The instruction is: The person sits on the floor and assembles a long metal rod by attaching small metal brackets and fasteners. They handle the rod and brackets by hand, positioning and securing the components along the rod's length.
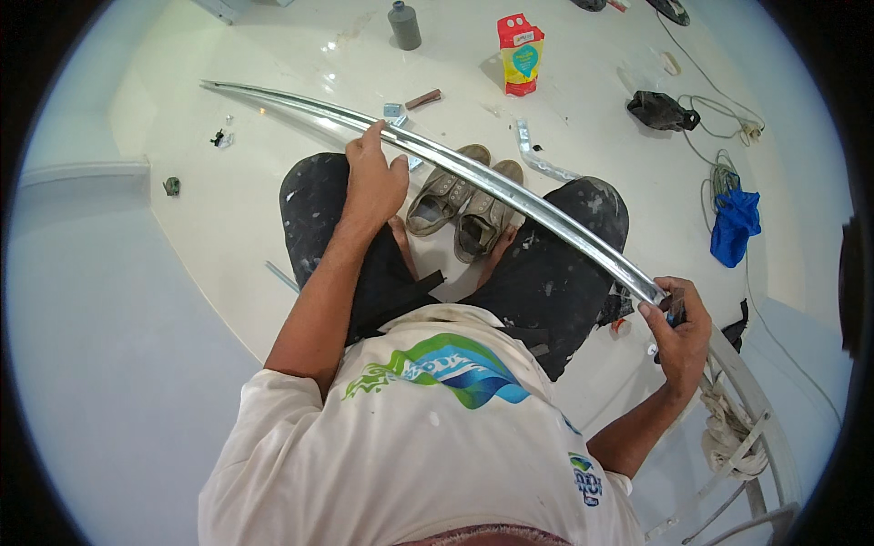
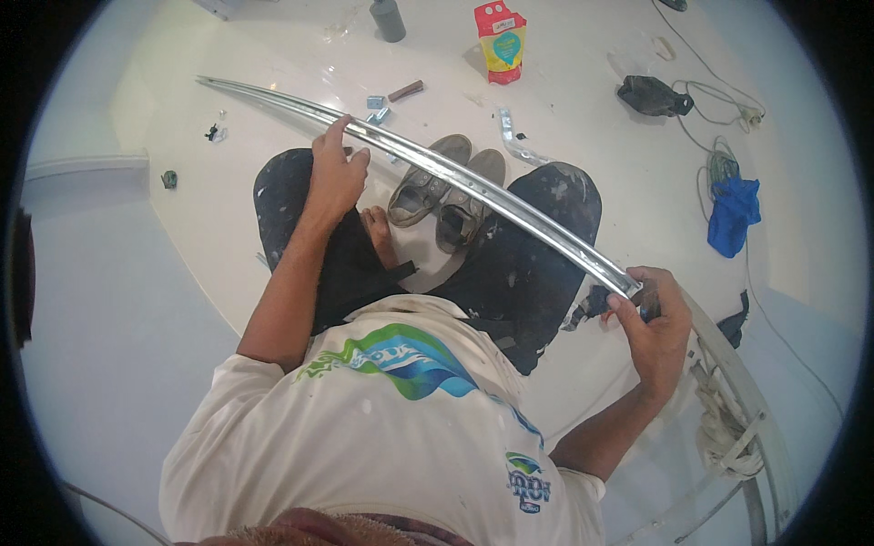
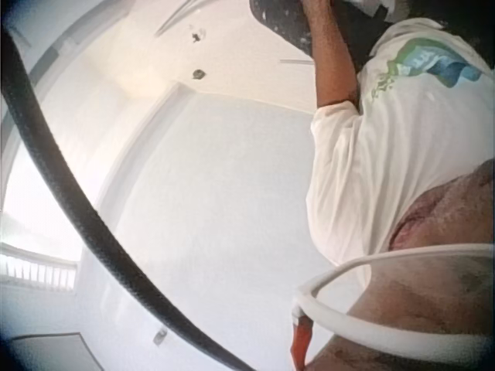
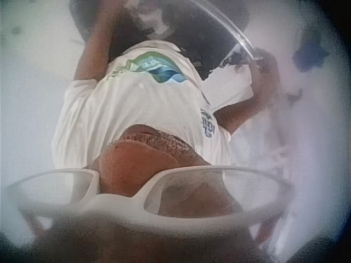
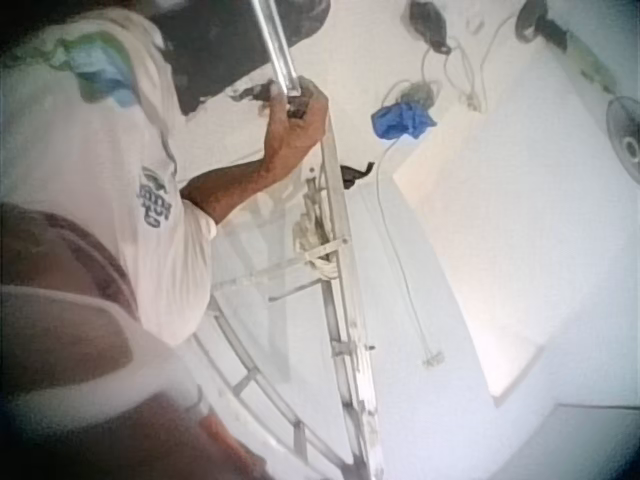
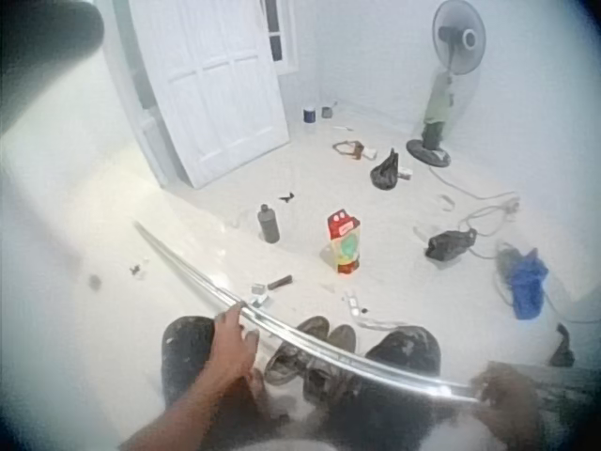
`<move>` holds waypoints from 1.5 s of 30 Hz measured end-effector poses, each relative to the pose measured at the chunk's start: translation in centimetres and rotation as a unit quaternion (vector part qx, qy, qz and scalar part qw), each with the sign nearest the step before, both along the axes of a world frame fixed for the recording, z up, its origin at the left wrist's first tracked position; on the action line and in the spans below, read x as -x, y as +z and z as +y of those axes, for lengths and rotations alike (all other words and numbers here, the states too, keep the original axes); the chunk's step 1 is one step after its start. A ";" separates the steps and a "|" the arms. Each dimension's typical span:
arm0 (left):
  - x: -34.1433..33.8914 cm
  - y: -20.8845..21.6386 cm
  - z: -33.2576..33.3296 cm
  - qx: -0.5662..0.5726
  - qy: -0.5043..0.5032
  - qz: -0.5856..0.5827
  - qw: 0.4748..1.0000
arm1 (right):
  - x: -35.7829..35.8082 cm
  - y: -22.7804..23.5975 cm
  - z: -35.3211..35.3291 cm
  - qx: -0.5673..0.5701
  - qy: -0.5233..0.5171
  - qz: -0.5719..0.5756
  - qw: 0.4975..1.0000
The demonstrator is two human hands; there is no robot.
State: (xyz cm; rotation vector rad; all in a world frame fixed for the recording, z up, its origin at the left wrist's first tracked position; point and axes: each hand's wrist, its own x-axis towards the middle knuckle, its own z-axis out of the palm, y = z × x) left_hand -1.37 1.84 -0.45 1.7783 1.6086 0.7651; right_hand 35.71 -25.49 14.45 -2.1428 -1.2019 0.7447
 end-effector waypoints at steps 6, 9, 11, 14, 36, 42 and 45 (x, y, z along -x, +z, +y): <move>1.8 0.3 4.4 0.058 -0.077 0.223 0.970 | -1.2 -1.4 -1.1 -0.036 -0.021 -0.006 0.999; 3.2 0.4 5.0 -0.032 -0.140 0.310 0.940 | -1.9 -1.1 -1.3 -0.023 -0.065 0.073 0.995; 3.1 1.3 5.3 -0.046 -0.151 0.343 0.926 | -2.1 -1.1 -1.3 -0.079 -0.049 0.070 0.993; 3.1 2.4 6.3 -0.053 -0.171 0.427 0.886 | -2.4 -2.4 -2.2 -0.079 -0.110 0.155 0.979; -19.6 9.6 -9.9 -0.219 -0.594 0.006 0.774 | 0.8 -3.7 -1.9 -0.134 -0.184 0.226 0.947; -20.5 8.7 -9.9 -0.247 -0.588 0.004 0.770 | 0.8 -5.6 -1.3 -0.196 -0.160 0.104 0.962; -20.5 8.9 -10.2 -0.239 -0.579 -0.001 0.780 | 1.2 -5.6 -1.5 -0.209 -0.154 0.068 0.963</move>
